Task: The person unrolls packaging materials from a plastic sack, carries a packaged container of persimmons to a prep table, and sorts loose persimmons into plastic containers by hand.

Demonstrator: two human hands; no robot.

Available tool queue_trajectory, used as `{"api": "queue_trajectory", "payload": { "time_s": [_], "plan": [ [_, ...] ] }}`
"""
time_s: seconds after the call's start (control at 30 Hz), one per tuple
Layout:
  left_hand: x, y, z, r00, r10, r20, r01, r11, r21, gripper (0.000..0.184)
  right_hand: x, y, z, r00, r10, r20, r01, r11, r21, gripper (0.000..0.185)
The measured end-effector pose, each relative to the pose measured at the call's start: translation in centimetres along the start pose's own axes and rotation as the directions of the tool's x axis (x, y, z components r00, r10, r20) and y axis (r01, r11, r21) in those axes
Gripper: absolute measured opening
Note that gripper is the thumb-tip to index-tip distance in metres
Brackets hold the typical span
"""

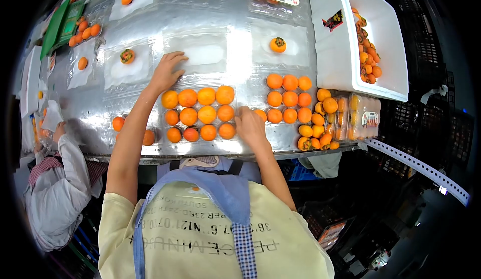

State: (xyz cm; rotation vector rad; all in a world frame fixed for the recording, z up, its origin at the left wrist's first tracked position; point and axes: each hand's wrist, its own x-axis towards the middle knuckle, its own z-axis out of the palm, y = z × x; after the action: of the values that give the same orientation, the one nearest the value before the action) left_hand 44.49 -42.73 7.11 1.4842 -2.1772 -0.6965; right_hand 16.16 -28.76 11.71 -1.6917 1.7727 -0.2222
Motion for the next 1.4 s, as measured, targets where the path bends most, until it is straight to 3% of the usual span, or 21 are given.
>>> {"api": "queue_trajectory", "payload": {
  "time_s": [0.13, 0.23, 0.33, 0.43, 0.53, 0.63, 0.73, 1.03, 1.23, 1.4],
  "plan": [
    [-0.4, 0.4, 0.0, 1.0, 0.008, 0.008, -0.008, 1.0, 0.006, 0.041, -0.3, 0.3, -0.3, 1.0, 0.003, 0.027, -0.006, 0.995, 0.098, 0.023],
    [-1.0, 1.2, 0.0, 1.0, 0.013, 0.021, -0.012, 1.0, -0.006, 0.041, -0.8, 0.7, -0.3, 0.986, 0.041, 0.159, -0.055, 0.995, 0.082, 0.022],
    [-1.6, 1.7, 0.4, 0.999, 0.024, 0.027, -0.024, 1.0, -0.007, 0.042, -1.5, 0.4, 0.0, 0.994, 0.064, 0.092, -0.062, 0.998, -0.027, 0.023],
    [-1.5, 1.7, 0.4, 0.999, 0.019, 0.05, -0.02, 1.0, 0.018, 0.044, -2.1, -2.2, -1.0, 0.995, 0.02, -0.096, -0.025, 0.999, -0.047, 0.03],
    [-1.2, 1.6, 0.4, 0.998, 0.035, 0.049, -0.035, 0.999, 0.001, 0.044, -2.1, -3.1, -0.9, 0.984, -0.136, -0.118, 0.127, 0.989, -0.081, 0.038],
    [-1.0, 1.5, 0.6, 0.998, 0.03, 0.057, -0.03, 1.0, -0.004, 0.044, -1.9, -3.0, 0.2, 0.988, -0.139, -0.066, 0.119, 0.962, -0.247, 0.042],
    [-1.1, 1.5, 0.6, 0.999, 0.031, 0.041, -0.03, 0.999, -0.022, 0.043, -1.7, -3.2, 0.4, 0.99, -0.128, -0.055, 0.107, 0.953, -0.282, 0.043],
    [-1.2, 1.9, 0.4, 0.999, 0.001, 0.039, 0.001, 0.998, -0.056, 0.042, -1.6, -2.7, 0.7, 0.962, -0.251, -0.105, 0.228, 0.955, -0.188, 0.041],
    [-1.2, 2.0, 0.4, 1.0, 0.01, 0.008, -0.009, 0.997, -0.071, 0.04, -1.7, -1.7, 1.3, 0.983, -0.17, -0.071, 0.159, 0.978, -0.134, 0.044],
    [-1.2, 1.8, 0.5, 0.999, -0.002, 0.047, 0.005, 0.997, -0.071, 0.042, -1.8, -1.8, 0.9, 0.973, -0.205, -0.107, 0.188, 0.971, -0.15, 0.041]
  ]
}}
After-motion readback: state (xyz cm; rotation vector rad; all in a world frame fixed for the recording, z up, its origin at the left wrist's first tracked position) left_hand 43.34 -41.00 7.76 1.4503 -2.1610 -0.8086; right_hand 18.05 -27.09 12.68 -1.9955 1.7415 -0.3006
